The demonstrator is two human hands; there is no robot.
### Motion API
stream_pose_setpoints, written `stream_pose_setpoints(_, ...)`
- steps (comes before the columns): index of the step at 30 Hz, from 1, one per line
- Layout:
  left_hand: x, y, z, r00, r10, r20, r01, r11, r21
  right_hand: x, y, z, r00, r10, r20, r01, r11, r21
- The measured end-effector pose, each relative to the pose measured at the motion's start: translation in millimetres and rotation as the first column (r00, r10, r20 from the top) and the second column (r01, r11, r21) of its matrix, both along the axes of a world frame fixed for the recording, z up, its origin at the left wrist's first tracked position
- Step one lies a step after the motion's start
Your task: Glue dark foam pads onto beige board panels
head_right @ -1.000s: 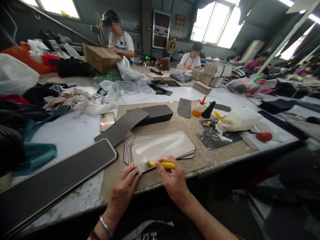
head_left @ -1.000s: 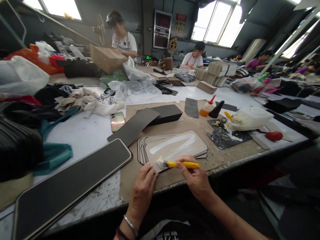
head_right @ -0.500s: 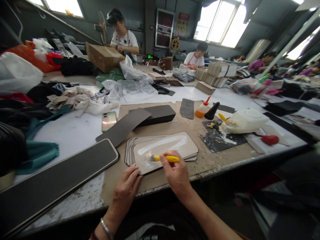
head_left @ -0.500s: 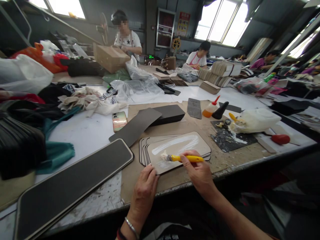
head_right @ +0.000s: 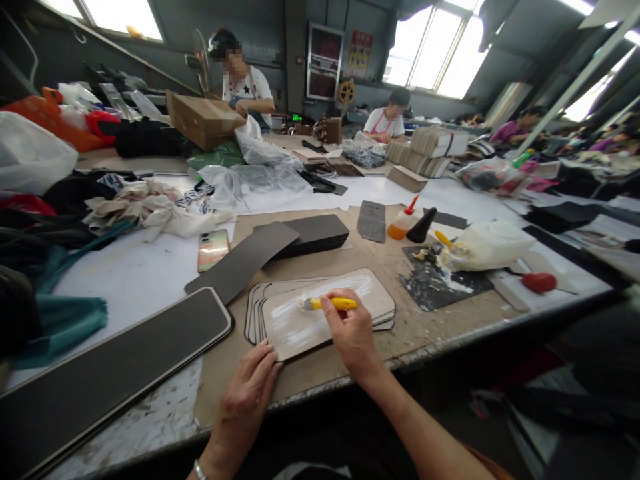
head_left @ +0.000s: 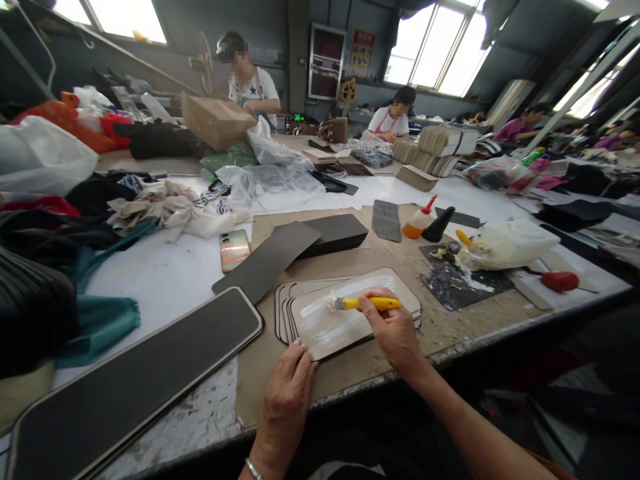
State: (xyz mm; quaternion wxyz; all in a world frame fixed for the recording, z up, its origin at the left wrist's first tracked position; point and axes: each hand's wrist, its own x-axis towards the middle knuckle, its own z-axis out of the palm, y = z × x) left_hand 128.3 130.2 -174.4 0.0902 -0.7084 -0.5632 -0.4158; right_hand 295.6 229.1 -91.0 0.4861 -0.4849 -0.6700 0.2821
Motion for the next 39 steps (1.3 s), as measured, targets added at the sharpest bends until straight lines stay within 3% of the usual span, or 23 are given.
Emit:
stream_pose_setpoints(4,-0.2,0.1,-2.5,1.000,0.001,-0.005,-0.001,1.000,0.004,-41.7,-2.0,0.0,0.993,0.109,-0.035,-0.110,0.993,-0.031)
stream_pose_setpoints(7,-0.3,-0.9,-6.0,1.000,0.000,-0.004,0.000,1.000,0.019,-42.7,4.5,-4.0,0.994,0.107,0.019,-0.107,0.994,0.003)
stream_pose_setpoints(11,-1.3,-0.4,-6.0,1.000,-0.011,0.001,0.011,0.999,0.040,16.8,26.5,-7.6,0.981,-0.099,0.167,0.076,0.988,0.136)
stream_pose_setpoints(15,-3.2,1.2,-1.8,0.999,-0.048,-0.026,0.050,0.997,0.053,93.6,46.1,-2.4,0.866,-0.373,0.334,0.293,0.918,0.267)
stream_pose_setpoints(19,-4.0,0.4,-1.8,0.998,-0.059,-0.032,0.061,0.997,0.046,123.2,44.4,2.4,0.811,-0.420,0.407,0.287,0.892,0.349)
stream_pose_setpoints(21,-4.2,-0.1,-2.7,0.997,-0.063,-0.041,0.065,0.997,0.039,114.0,33.5,2.0,0.827,-0.389,0.406,0.245,0.899,0.362)
stream_pose_setpoints(24,-4.7,0.4,-2.8,0.997,-0.053,-0.052,0.057,0.996,0.066,76.7,6.8,-0.2,0.906,-0.268,0.328,0.171,0.939,0.297)
stream_pose_setpoints(26,-4.9,1.2,-1.6,0.998,-0.039,-0.053,0.043,0.996,0.079,45.1,-13.9,-0.5,0.969,-0.080,0.233,0.031,0.978,0.208)
stream_pose_setpoints(29,-4.9,2.2,1.5,0.998,-0.016,-0.064,0.021,0.997,0.069,5.8,-37.4,1.2,0.984,0.148,0.104,-0.158,0.982,0.103)
stream_pose_setpoints(32,-5.1,2.8,5.3,0.996,0.007,-0.093,-0.001,0.998,0.068,-11.8,-41.8,-0.8,0.989,0.145,0.002,-0.145,0.989,0.028)
stream_pose_setpoints(35,-6.2,3.3,8.3,0.992,0.024,-0.122,-0.018,0.999,0.047,-5.4,-30.4,-8.4,0.991,0.130,-0.009,-0.131,0.991,-0.028)
stream_pose_setpoints(39,-7.9,3.3,9.5,0.991,0.040,-0.129,-0.036,0.999,0.029,25.0,-14.3,-10.8,0.993,-0.083,0.080,0.077,0.994,0.077)
